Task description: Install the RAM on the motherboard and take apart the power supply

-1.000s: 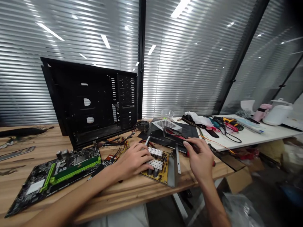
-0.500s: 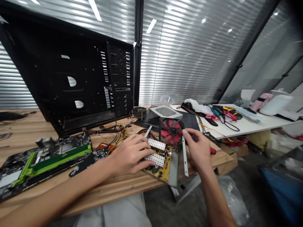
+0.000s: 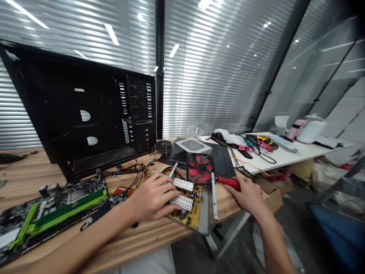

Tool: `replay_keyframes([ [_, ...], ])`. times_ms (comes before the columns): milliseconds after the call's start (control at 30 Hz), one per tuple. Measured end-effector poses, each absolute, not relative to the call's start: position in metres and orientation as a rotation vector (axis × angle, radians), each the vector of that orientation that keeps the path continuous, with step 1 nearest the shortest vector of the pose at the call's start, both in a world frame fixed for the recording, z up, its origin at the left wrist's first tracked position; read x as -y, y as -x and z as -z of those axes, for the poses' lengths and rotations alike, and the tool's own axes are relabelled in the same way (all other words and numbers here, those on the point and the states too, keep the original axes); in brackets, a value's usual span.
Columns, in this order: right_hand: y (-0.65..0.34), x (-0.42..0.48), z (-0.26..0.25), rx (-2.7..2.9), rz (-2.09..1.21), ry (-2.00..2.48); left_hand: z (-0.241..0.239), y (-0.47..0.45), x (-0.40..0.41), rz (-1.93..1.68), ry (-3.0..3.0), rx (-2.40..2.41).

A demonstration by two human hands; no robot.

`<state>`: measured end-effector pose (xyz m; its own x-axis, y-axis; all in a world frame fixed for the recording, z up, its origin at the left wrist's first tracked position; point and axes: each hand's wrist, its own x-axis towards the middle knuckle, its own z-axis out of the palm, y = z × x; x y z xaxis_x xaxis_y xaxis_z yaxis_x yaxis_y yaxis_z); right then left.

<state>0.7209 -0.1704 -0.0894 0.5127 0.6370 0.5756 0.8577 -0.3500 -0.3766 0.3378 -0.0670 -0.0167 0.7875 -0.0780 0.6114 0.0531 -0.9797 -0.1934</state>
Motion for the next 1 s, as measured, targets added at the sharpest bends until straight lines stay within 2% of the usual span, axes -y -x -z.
replay_keyframes([
  [100,-0.730,0.180,0.088,1.297,0.423,2.100,0.017,-0.338,0.068,1.010,2.741,-0.030],
  [233,-0.718,0.193,0.057,1.236,0.386,2.008,0.018,-0.338,0.069,1.011,2.660,-0.066],
  [433,-0.669,0.210,0.004,0.845,0.517,1.697,0.020,-0.337,0.069,0.974,2.586,-0.100],
  [600,-0.618,0.219,-0.024,0.610,0.348,1.423,0.017,-0.334,0.067,0.966,2.609,-0.111],
  [767,-0.602,0.218,-0.026,0.706,0.407,1.433,0.011,-0.332,0.064,1.010,2.593,-0.125],
  [1000,-0.612,0.195,0.001,1.102,0.559,1.472,0.010,-0.323,0.052,1.060,2.559,-0.070],
])
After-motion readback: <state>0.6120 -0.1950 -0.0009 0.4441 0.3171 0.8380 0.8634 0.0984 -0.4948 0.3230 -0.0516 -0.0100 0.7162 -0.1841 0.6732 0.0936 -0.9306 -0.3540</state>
